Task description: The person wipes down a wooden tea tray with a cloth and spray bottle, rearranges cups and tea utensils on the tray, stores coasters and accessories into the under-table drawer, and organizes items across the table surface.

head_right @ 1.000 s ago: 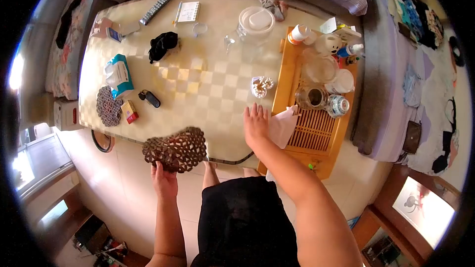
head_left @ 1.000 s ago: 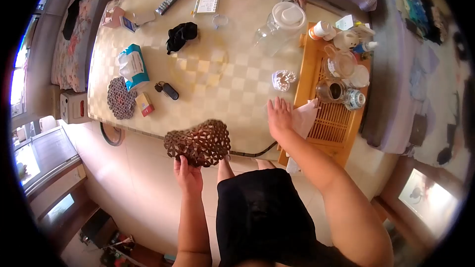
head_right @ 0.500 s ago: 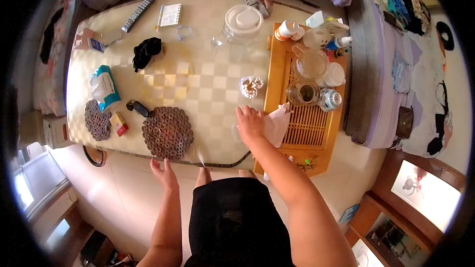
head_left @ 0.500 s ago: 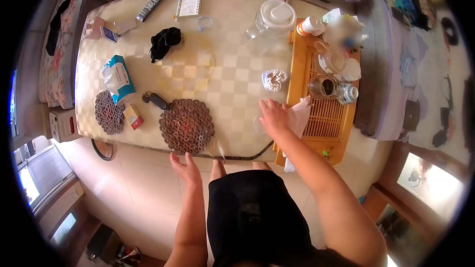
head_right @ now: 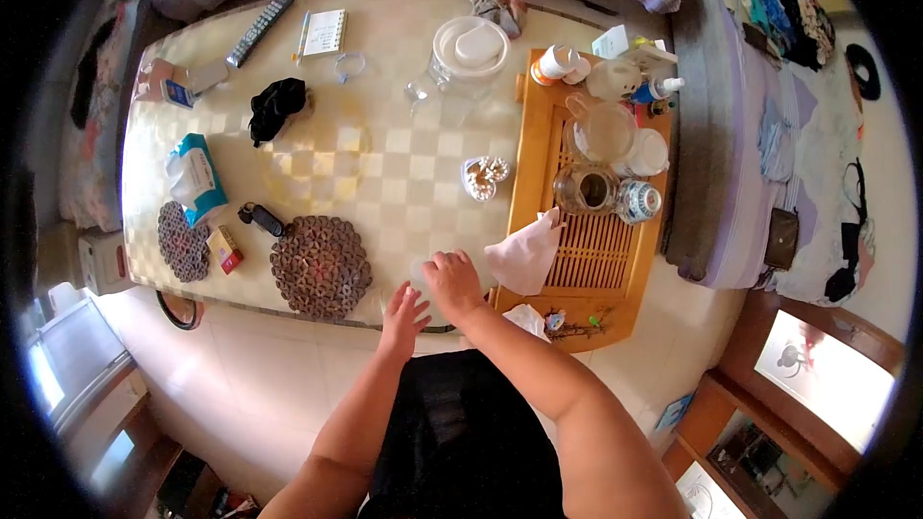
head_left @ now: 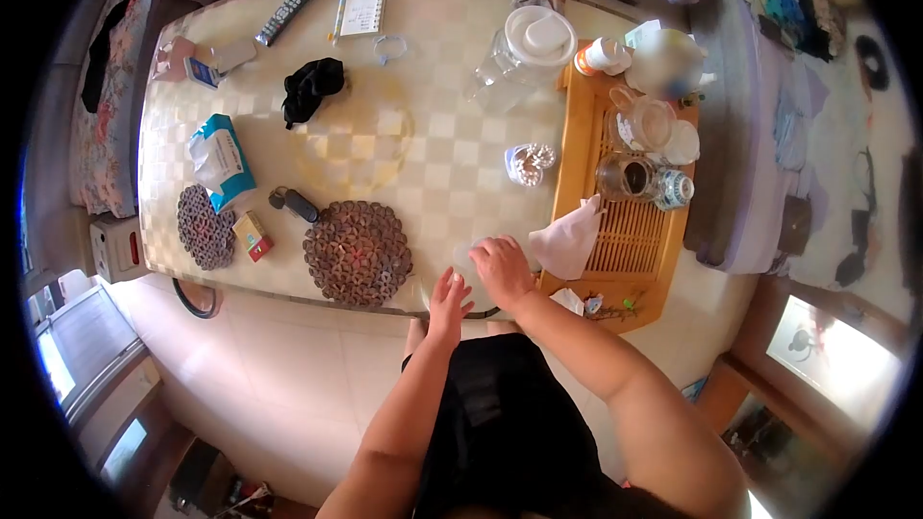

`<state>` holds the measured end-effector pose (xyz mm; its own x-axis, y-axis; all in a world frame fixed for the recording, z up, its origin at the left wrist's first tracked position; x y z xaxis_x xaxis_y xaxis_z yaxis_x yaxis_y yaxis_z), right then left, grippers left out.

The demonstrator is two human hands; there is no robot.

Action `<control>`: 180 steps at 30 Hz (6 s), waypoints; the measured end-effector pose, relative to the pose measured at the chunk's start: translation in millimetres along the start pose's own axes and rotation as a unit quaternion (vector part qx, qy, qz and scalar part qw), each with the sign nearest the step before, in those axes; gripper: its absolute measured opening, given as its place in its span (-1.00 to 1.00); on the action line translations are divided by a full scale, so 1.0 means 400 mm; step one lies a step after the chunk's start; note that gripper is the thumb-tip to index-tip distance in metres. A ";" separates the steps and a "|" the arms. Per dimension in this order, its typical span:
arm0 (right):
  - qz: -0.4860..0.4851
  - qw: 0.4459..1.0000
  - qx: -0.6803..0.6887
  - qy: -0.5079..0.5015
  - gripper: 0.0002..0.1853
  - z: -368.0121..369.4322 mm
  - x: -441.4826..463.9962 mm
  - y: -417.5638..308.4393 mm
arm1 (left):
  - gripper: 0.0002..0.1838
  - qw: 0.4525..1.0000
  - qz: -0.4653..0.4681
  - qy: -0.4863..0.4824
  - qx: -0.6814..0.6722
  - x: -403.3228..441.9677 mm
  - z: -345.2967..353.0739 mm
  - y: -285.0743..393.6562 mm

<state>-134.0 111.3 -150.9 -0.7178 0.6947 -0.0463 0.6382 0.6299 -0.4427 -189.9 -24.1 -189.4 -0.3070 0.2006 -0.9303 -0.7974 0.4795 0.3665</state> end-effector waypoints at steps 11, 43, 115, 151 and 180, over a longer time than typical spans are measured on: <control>0.126 0.990 0.031 -0.062 -0.72 0.092 -0.022 0.073 | -0.41 0.995 -0.001 0.096 -0.007 0.068 0.032 -0.022; 0.037 0.992 0.051 0.110 -0.19 -0.191 0.189 0.266 | -0.39 0.966 0.252 -0.055 -0.026 -0.068 0.002 0.086; 0.269 0.951 -0.154 0.000 -0.12 -0.191 0.257 0.186 | -0.39 0.970 0.232 -0.079 -0.003 -0.048 0.110 0.109; 0.218 0.890 -0.031 0.398 -0.20 -0.560 -0.101 0.462 | 0.21 0.681 0.582 -0.157 0.415 -0.198 0.622 0.303; 0.165 0.949 0.044 0.264 -0.06 -0.661 -0.106 0.664 | 0.25 0.594 0.713 -0.106 0.357 -0.224 0.738 0.233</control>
<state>139.6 340.8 -29.8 -0.2288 0.9412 0.2486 0.7614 0.3321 -0.5567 -83.1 254.8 -68.1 -0.2733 0.9044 0.3275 0.6409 -0.0827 0.7632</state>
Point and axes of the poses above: each hand's wrist, its own x-axis towards the middle knuckle, its own z-axis out of the palm, y = z × x, the point moved 4 cm from there along x, towards the middle knuckle, and after that the axes turned 14 degrees about y, right-handed, at the moved point
